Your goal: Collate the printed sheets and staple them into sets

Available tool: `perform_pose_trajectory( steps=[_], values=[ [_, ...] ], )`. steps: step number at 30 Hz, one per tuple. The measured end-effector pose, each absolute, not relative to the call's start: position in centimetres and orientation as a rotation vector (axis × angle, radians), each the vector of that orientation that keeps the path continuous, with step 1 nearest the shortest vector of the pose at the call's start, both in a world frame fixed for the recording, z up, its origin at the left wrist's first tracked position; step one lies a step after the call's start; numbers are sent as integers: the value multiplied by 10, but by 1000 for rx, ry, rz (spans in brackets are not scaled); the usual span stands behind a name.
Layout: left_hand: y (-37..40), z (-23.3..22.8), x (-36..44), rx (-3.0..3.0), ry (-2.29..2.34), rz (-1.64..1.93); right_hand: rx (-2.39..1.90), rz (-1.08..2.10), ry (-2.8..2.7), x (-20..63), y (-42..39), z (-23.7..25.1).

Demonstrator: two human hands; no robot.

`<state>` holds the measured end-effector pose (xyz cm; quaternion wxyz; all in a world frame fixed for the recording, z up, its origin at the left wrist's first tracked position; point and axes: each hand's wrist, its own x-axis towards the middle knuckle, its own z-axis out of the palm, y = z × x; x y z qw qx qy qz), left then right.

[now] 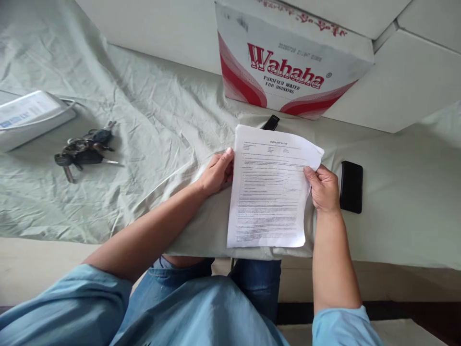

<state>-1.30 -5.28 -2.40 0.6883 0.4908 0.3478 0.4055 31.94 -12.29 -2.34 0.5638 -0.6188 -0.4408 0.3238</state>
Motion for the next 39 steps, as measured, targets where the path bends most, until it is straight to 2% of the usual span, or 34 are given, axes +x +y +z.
perform_pose_trajectory(
  steps=[6,12,18,24,39],
  values=[
    [-48,-27,-17,1266,834,875,-1453,647,-984,310,-112,-43],
    [-45,-25,-13,1234,808,875,-1435,563,-842,311,-117,-38],
    [-40,-32,-11,1023,644,896,-1476,486,-877,316,-118,-33],
    [-36,-39,-7,749,695,905,-1540,281,-891,324,-114,-31],
    [-27,-35,-15,744,569,755,-1487,367,-973,304,-120,-21]
  ],
)
